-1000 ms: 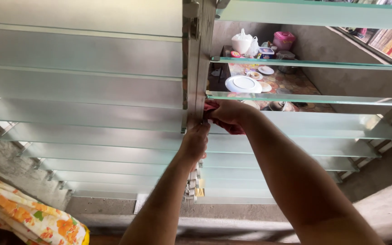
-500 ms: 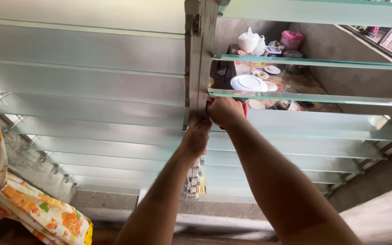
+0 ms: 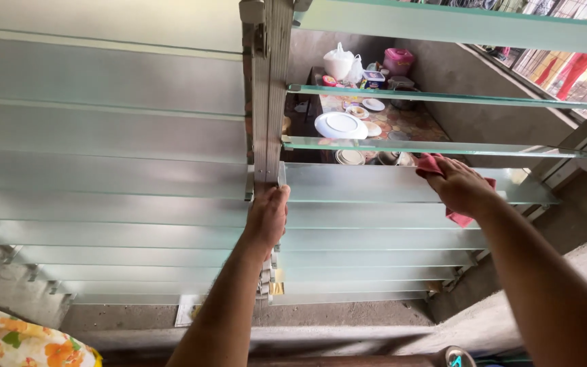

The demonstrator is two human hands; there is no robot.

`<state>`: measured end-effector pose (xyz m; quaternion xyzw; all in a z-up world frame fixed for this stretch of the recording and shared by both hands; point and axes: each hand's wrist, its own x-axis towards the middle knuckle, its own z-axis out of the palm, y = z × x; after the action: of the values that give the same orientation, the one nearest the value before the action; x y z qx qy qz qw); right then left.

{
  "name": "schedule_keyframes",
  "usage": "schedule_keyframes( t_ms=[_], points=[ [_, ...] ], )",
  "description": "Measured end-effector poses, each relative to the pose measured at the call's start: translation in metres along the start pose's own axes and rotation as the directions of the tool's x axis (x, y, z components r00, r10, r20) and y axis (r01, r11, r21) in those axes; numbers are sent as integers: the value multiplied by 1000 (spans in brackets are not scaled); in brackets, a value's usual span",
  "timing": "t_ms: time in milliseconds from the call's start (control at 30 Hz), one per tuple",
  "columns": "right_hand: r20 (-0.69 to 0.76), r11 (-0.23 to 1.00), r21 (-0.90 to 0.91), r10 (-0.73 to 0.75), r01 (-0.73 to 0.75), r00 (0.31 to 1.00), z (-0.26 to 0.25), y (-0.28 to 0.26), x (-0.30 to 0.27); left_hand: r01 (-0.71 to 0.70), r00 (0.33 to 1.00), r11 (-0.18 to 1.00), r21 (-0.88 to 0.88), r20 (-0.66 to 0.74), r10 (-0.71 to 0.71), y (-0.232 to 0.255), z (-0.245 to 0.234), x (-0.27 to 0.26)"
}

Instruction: Cleaning window louvers with a damp cloth and then rinsing the cloth in a bucket.

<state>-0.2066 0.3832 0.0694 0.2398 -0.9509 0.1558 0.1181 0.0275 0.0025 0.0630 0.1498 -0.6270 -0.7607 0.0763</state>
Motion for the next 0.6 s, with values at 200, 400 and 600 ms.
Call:
schedule_keyframes(
  t_ms=[200, 400, 600],
  points=[
    [19, 913, -188, -366, 363, 931, 32, -209, -15, -180, 983, 981, 75, 45, 177, -35, -5, 21],
    [-303, 843, 37, -502, 536, 810, 60, -268, -32, -59, 996, 982, -177, 58, 70, -5, -3, 6],
    [119, 584, 788, 165, -194, 979, -13, -65, -48, -102, 994, 994, 26, 41, 101, -14, -7, 12]
  ],
)
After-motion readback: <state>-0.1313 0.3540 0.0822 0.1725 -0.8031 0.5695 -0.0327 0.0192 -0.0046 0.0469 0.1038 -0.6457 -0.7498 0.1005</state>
